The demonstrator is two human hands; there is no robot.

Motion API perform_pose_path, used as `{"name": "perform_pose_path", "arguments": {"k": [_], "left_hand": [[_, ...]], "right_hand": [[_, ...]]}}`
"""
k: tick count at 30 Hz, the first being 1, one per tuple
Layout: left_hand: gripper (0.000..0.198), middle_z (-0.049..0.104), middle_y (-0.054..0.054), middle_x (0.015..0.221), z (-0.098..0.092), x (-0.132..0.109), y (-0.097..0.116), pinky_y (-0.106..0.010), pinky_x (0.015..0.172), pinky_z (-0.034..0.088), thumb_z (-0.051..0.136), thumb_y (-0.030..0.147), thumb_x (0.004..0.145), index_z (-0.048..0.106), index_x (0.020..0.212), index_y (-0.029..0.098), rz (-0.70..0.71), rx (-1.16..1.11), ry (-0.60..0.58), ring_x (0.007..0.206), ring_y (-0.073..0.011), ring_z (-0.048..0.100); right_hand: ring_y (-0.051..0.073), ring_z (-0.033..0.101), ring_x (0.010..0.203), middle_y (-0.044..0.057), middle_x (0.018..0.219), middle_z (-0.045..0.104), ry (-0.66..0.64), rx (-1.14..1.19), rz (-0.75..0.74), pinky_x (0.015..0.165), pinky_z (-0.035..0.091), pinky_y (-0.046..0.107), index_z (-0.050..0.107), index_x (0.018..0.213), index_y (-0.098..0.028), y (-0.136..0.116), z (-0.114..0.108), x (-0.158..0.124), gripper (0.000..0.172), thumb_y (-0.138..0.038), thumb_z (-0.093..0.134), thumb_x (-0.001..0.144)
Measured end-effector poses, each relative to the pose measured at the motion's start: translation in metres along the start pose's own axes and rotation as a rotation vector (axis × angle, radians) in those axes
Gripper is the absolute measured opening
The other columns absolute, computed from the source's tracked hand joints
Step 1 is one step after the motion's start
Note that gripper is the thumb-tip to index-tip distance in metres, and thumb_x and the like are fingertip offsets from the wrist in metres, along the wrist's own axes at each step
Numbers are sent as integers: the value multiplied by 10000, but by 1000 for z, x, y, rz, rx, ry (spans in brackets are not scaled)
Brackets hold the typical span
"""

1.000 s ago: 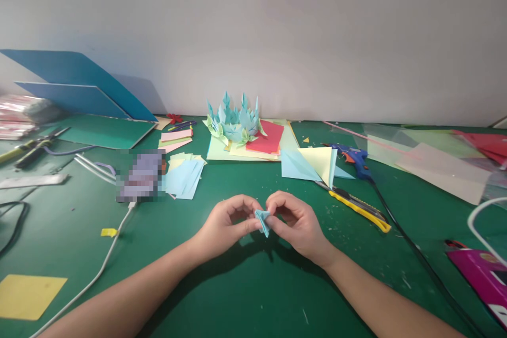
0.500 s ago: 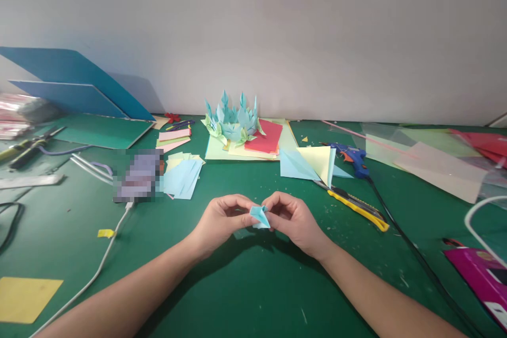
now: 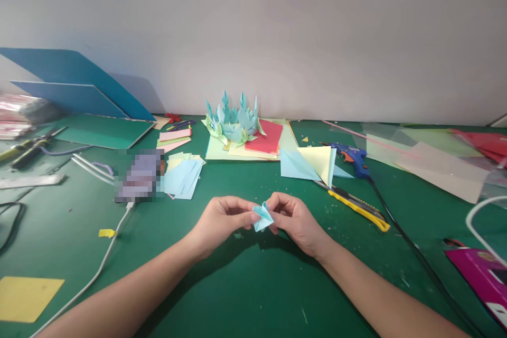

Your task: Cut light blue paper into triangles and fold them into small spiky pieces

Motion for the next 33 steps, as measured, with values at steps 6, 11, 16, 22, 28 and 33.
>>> {"name": "perform_pose_path", "arguments": {"k": [6, 11, 16, 22, 28, 33], "left_hand": [[213, 682, -26, 618, 3, -1, -1, -231, 518, 414, 847, 287, 507, 735, 637, 161, -29, -84, -14, 541, -94, 532], [223, 669, -19, 591, 1, 0, -3, -217, 493, 390, 852, 269, 495, 726, 636, 151, -78, -68, -17, 518, -87, 521], [233, 668, -10, 607, 0, 2, -6, -198, 522, 411, 849, 261, 528, 730, 686, 138, -145, -129, -33, 540, -73, 538], [308, 666, 14, 649, 0, 3, -9, -150, 581, 445, 869, 284, 492, 724, 721, 137, -253, -248, -21, 573, -40, 563], [272, 633, 25, 615, 1, 2, -7, -152, 501, 388, 849, 249, 524, 685, 706, 130, -214, -185, -27, 539, -40, 528], [269, 618, 21, 605, 4, -3, 2, -180, 438, 328, 807, 286, 569, 654, 728, 132, -74, 28, 13, 505, -64, 498]], "right_hand": [[59, 474, 458, -56, 562, 557, -34, -5, 72, 454, 370, 191, 528, 618, -170, 4, -1, 1, 357, -376, 818, 593], [51, 469, 435, -67, 556, 557, -60, 17, 107, 428, 358, 178, 518, 612, -171, 5, 1, 0, 354, -328, 832, 566], [48, 460, 403, -59, 515, 573, -57, 20, 142, 406, 356, 176, 552, 622, -162, 5, 3, 1, 310, -345, 801, 600], [46, 459, 398, -46, 501, 579, -39, 13, 169, 392, 347, 169, 556, 594, -158, 5, 3, 1, 320, -391, 774, 620], [44, 435, 381, -57, 480, 554, -52, -42, 171, 380, 327, 166, 523, 589, -164, 3, 4, 0, 319, -355, 779, 600], [43, 403, 384, -65, 474, 523, -60, -121, 140, 381, 308, 167, 480, 582, -177, 3, 3, -1, 337, -387, 738, 634]]}}
Point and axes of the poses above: each hand's wrist, its own x-axis towards the middle knuckle, its own z-axis out of the palm, y = z × x, the point moved 3 cm from there along x, towards the middle knuckle
